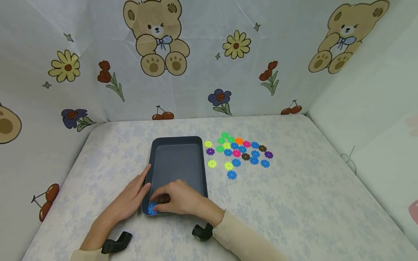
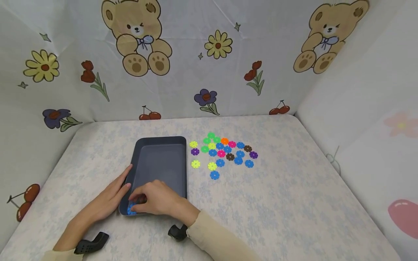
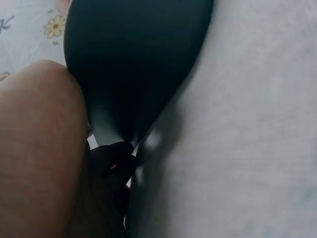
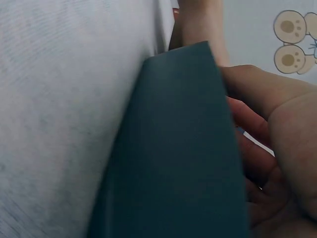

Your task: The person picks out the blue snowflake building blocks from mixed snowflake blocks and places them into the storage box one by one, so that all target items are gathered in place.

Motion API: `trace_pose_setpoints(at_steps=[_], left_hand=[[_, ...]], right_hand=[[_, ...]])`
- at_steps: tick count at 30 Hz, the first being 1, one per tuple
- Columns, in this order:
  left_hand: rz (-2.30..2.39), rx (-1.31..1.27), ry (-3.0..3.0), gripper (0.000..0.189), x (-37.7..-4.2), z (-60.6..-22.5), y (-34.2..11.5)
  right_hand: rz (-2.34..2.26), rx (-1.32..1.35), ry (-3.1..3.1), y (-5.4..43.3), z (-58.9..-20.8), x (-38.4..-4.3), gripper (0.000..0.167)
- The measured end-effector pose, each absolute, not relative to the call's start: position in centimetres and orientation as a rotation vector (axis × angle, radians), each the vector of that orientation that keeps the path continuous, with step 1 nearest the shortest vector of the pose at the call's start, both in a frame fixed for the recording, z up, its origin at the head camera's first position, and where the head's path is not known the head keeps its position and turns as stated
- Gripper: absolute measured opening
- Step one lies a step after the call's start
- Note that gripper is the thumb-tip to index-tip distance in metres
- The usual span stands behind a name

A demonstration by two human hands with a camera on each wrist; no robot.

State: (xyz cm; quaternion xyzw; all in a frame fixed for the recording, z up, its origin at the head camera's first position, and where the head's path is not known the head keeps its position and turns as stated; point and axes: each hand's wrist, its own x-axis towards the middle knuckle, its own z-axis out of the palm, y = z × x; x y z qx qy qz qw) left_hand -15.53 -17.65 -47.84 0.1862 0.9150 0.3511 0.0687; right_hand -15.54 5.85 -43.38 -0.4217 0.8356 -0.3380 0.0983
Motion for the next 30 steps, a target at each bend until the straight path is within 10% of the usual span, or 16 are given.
trace_pose_setpoints(at_steps=[30], left_hand=[[1.074, 0.567, 2.764, 0.063, -15.5, -48.0, -17.7]], right_hand=[[-1.188, -1.199, 2.454, 11.2, -37.9, -17.0, 0.025]])
